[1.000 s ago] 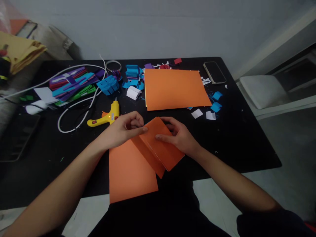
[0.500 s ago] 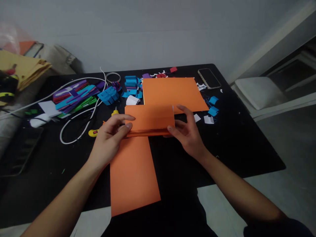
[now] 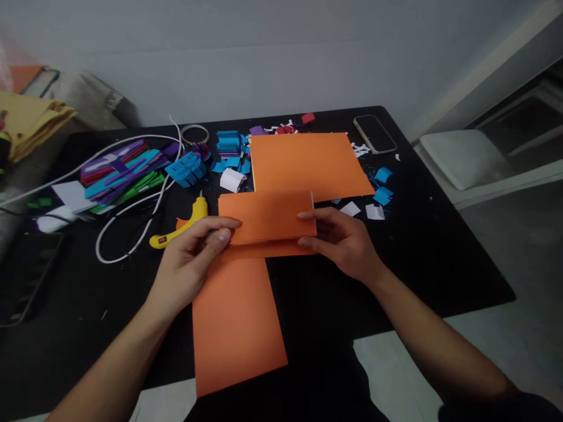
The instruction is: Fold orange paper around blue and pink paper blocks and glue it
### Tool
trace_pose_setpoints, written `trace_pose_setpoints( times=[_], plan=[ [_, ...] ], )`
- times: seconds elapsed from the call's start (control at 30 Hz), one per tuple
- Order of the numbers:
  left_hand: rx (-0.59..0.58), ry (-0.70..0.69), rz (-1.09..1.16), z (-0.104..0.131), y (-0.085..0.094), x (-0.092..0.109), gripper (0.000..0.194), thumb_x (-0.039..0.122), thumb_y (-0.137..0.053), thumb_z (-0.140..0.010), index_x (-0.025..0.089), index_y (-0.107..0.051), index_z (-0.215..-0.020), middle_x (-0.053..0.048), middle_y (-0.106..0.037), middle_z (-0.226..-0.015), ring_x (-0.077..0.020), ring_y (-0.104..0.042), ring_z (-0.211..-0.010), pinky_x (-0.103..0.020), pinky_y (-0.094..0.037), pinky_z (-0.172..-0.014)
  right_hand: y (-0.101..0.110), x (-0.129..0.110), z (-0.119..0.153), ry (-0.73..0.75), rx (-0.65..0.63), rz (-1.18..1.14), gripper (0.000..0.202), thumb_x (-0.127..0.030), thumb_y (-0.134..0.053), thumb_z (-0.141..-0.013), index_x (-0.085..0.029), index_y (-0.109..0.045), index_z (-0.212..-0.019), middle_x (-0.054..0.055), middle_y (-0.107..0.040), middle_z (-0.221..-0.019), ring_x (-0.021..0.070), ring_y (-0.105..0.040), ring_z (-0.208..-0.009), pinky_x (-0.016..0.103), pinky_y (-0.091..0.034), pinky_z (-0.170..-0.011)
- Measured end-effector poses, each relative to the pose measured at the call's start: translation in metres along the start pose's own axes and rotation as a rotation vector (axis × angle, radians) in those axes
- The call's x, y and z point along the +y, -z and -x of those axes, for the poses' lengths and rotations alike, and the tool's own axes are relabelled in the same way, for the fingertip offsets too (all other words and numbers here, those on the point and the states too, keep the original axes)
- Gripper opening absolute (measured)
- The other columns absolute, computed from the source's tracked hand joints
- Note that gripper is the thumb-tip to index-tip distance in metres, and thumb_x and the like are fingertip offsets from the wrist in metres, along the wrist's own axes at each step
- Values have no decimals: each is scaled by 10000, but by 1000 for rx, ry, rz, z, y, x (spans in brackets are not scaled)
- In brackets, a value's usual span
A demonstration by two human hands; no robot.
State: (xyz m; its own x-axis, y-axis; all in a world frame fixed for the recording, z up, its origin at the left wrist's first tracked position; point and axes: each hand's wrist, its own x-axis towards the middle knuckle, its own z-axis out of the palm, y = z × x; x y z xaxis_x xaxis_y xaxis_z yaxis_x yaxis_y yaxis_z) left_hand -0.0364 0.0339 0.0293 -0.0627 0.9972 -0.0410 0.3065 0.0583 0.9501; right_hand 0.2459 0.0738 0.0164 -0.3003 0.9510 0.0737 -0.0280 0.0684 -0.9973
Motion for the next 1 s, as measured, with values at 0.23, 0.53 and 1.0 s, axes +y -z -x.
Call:
trace_pose_setpoints(
  times=[0.23, 0.53, 1.0],
  plan=[
    [-56, 36, 155, 0, -3, 9, 278, 372, -866, -805, 300, -815, -1068, -18, -766, -863, -170, -709, -762, -269, -592, -666, -2, -2, 2, 26, 105, 72, 282, -294, -931, -761, -340, -825, -1018, -26, -828, -1059, 236, -796, -967, 436, -707, -898],
    [62, 12, 63, 1, -3, 3, 307, 332, -930, -733, 301, -845, -1027, 19, -721, -714, -136, -656, -597, -274, -606, -553, -3, -3, 3, 62, 118, 70, 291, -245, -934, -760, -360, -836, -1008, -39, -835, -1024, 224, -802, -934, 409, -717, -854],
    [146, -172, 13, 3, -6, 1, 217, 229, -921, -745, 361, -863, -907, 6, -803, -857, -193, -733, -920, -308, -613, -784, 0, -3, 4, 61, 136, 82, 289, -266, -936, -758, -358, -838, -1014, -32, -838, -1004, 230, -809, -869, 432, -725, -832]
  ],
)
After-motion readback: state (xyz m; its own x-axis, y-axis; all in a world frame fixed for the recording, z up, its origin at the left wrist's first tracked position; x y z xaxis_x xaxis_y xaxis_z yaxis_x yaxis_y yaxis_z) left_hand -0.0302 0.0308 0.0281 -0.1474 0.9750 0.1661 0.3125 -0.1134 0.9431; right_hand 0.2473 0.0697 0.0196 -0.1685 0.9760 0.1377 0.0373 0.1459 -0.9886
